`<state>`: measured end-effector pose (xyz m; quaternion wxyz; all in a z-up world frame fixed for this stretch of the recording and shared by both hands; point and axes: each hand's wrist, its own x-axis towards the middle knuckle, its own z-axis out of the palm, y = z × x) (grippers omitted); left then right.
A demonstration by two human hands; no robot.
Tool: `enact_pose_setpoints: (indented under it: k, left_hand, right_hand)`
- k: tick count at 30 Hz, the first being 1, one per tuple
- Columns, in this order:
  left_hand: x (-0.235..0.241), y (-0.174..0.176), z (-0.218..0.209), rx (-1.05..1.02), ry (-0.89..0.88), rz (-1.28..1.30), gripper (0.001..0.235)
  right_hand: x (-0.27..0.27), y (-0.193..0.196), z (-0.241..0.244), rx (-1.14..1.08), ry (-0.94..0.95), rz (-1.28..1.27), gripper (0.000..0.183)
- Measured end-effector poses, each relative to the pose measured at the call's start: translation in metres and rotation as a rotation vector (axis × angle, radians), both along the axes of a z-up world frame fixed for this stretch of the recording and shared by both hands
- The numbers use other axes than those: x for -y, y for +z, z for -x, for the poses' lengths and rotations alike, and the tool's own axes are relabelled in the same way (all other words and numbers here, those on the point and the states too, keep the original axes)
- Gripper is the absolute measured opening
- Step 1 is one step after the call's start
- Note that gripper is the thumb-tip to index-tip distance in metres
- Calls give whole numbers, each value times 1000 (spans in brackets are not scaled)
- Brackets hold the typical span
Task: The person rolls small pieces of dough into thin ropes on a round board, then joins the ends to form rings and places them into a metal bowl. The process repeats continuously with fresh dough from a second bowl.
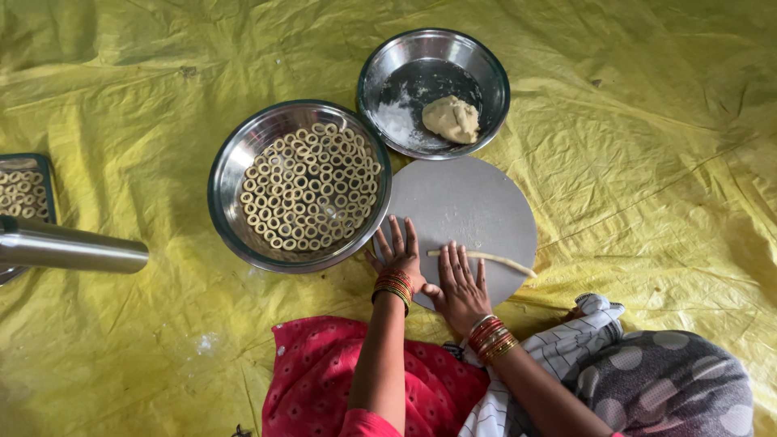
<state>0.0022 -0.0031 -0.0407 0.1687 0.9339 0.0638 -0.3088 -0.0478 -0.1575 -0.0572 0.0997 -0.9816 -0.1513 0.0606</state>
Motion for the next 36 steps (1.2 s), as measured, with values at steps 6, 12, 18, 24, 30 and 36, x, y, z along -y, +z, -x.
enact_pose_setpoints:
  k: [6,12,18,24,30,36]
  left_hand:
    - [-5,7,-2,-45,2,46,174]
    - [-6,34,-4,-62,-7,59,179]
    - [-3,22,-1,-7,4,20,175]
    - [-4,11,-1,75,17,15,173]
    - [-5,17,-1,30,-14,5,176]
    - [-5,5,14,129,71,84,168]
  right_hand:
    - [-14,13,-86,3,8,63,90]
    - [-32,18,-160,89,-99,40,96]
    - [-13,8,-58,160,-55,-3,95]
    - [25,43,1,-352,98,156,89]
    - [106,89,-50,-370,-104,126,70]
    - [120,67,-46,-194,-185,-89,47]
